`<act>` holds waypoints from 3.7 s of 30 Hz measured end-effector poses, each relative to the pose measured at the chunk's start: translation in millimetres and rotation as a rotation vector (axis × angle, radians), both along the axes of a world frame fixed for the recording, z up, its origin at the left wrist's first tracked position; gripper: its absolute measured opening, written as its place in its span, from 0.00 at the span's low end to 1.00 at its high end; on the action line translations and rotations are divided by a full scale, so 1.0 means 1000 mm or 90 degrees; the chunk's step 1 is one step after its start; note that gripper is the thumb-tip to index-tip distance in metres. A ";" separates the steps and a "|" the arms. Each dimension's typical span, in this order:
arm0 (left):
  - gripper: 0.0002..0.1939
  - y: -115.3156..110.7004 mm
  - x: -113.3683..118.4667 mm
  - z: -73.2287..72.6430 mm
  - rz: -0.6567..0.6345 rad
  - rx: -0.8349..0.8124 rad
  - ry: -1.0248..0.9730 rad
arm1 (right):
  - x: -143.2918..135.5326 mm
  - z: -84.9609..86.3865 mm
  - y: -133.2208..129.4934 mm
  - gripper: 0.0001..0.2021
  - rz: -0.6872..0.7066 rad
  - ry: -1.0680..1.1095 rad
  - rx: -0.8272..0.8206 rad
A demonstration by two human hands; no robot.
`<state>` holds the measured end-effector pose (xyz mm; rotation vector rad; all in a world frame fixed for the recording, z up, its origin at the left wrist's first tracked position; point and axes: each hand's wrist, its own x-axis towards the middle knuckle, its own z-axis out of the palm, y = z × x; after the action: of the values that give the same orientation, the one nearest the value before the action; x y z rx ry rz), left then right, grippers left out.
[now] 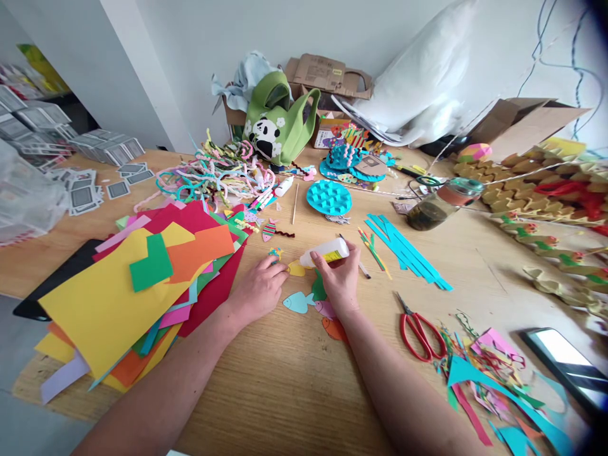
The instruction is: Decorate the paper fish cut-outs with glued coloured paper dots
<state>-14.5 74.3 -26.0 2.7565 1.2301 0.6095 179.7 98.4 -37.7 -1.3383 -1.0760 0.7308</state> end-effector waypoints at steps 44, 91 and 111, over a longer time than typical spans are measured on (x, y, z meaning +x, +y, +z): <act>0.21 -0.002 0.002 0.002 0.000 0.010 0.013 | 0.007 0.001 0.001 0.30 0.019 0.115 -0.027; 0.22 -0.001 0.003 0.002 -0.007 0.007 0.011 | 0.014 0.004 0.004 0.22 -0.016 0.267 -0.004; 0.21 -0.001 0.002 0.000 -0.012 0.011 0.010 | 0.011 0.007 0.001 0.30 -0.017 0.105 -0.008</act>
<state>-12.9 73.5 -26.3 2.7896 1.2061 0.6004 190.5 99.8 -30.4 -1.2775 -0.9225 0.8152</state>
